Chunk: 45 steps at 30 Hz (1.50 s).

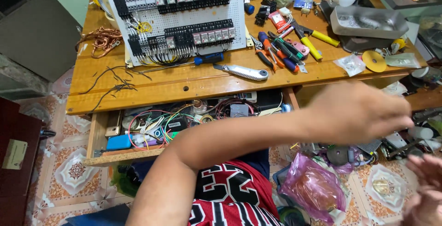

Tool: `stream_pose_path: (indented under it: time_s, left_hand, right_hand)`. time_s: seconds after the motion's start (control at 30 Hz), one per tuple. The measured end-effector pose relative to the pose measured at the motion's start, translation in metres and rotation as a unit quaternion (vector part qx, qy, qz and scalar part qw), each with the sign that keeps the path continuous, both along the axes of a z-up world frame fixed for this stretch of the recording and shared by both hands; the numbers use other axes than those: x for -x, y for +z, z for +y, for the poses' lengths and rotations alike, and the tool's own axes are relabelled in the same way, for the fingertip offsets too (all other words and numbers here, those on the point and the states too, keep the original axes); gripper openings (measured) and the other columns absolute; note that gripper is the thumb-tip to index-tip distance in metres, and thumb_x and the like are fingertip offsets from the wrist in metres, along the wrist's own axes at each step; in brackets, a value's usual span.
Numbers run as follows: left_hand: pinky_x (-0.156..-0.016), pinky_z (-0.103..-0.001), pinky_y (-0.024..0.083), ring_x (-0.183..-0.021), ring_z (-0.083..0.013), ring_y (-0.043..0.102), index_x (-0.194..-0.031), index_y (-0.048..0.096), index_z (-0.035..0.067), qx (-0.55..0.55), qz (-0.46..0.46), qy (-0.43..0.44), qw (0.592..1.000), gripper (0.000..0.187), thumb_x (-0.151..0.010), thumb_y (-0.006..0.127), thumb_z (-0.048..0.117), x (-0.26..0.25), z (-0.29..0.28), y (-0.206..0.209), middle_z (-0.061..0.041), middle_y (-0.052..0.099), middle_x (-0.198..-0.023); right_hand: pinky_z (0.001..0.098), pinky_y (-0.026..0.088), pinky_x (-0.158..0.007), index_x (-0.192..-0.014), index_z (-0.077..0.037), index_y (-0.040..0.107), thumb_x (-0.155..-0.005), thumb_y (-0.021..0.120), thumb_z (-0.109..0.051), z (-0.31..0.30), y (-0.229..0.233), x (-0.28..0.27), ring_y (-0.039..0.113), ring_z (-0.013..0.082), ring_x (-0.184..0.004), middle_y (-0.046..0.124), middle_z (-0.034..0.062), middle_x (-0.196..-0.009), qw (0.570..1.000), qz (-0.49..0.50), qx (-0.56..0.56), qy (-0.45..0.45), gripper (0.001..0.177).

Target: Wire an electrical relay panel by stripping wires and connecting them to terminals

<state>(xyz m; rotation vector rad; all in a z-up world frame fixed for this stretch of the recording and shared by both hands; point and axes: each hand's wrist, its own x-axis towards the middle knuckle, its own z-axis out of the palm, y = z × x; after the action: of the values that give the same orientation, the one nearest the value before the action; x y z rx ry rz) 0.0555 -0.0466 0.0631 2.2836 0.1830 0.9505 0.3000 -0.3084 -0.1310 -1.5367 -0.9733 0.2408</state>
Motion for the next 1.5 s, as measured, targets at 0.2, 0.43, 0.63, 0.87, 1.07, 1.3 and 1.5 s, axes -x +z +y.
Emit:
stream_pose_path:
  time_s: [0.2,0.43,0.63,0.87,1.07,1.3,1.5]
  left_hand:
    - [-0.057,-0.051,0.042,-0.073,-0.0339,0.068,-0.083,0.048,0.017,-0.079,-0.03,-0.065,0.994,0.031,-0.095,0.034,0.042,-0.022,-0.04,-0.03,-0.006,0.067,-0.076]
    - [-0.057,-0.046,0.044,-0.075,-0.0325,0.071,-0.088,0.055,0.018,-0.102,-0.043,-0.045,0.993,0.026,-0.098,0.041,0.038,-0.004,-0.02,-0.036,-0.003,0.071,-0.08]
    - [-0.055,-0.045,0.054,-0.082,-0.0258,0.076,-0.093,0.06,0.022,-0.107,0.033,-0.142,0.983,0.041,-0.094,0.034,0.053,0.002,-0.017,-0.052,0.002,0.079,-0.091]
    - [-0.061,-0.042,0.056,-0.084,-0.0239,0.076,-0.099,0.067,0.023,-0.103,0.11,-0.196,0.969,0.041,-0.094,0.037,0.051,-0.004,-0.021,-0.084,0.003,0.08,-0.092]
    - [-0.063,-0.026,0.054,-0.073,-0.0089,0.076,-0.121,0.066,0.029,0.022,0.219,-0.298,0.929,0.039,-0.09,0.057,0.051,-0.014,-0.037,-0.126,0.01,0.082,-0.089]
    - [-0.072,-0.027,0.055,-0.074,-0.009,0.075,-0.095,0.067,0.027,0.097,0.084,-0.353,0.927,0.016,-0.093,0.059,0.04,-0.027,-0.048,-0.146,0.008,0.078,-0.084]
    - [-0.074,-0.027,0.054,-0.077,-0.0071,0.072,-0.094,0.068,0.027,0.158,0.08,-0.365,0.914,0.016,-0.089,0.066,0.042,-0.023,-0.047,-0.15,0.01,0.077,-0.087]
  right_hand:
    - [0.0328,0.049,-0.091,-0.133,0.015,0.053,-0.111,0.079,0.006,0.068,0.067,0.136,0.053,0.0178,-0.104,0.058,0.018,-0.111,0.986,-0.104,-0.097,-0.087,0.035]
    - [0.0313,0.047,-0.067,-0.116,0.019,0.062,-0.125,0.058,0.019,0.048,0.096,0.136,0.057,0.0285,-0.075,0.059,0.0293,-0.112,0.985,-0.15,-0.061,-0.059,0.009]
    - [0.0251,0.046,-0.062,-0.103,0.01,0.068,-0.107,0.062,0.008,0.013,0.092,0.126,0.058,0.0204,-0.066,0.067,0.0193,-0.101,0.988,-0.126,0.092,-0.006,0.007]
    - [0.028,0.052,-0.086,-0.128,0.009,0.068,-0.11,0.062,0.011,-0.015,0.074,0.109,0.064,0.0213,-0.092,0.07,0.0198,-0.112,0.981,-0.126,0.131,-0.063,0.019]
    - [0.0298,0.054,-0.097,-0.118,0.005,0.067,-0.108,0.062,0.006,-0.006,0.086,0.122,0.068,0.0232,-0.103,0.07,0.0175,-0.109,0.985,-0.137,0.103,-0.037,0.011]
    - [0.0271,0.051,-0.094,-0.105,0.003,0.063,-0.098,0.068,0.002,0.019,0.089,0.127,0.066,0.0212,-0.094,0.068,0.0162,-0.102,0.98,-0.196,-0.008,0.038,0.009]
    - [0.0295,0.051,-0.095,-0.102,0.004,0.067,-0.101,0.07,0.006,0.039,0.078,0.122,0.065,0.0241,-0.095,0.067,0.0214,-0.105,0.972,-0.229,-0.044,0.027,0.004]
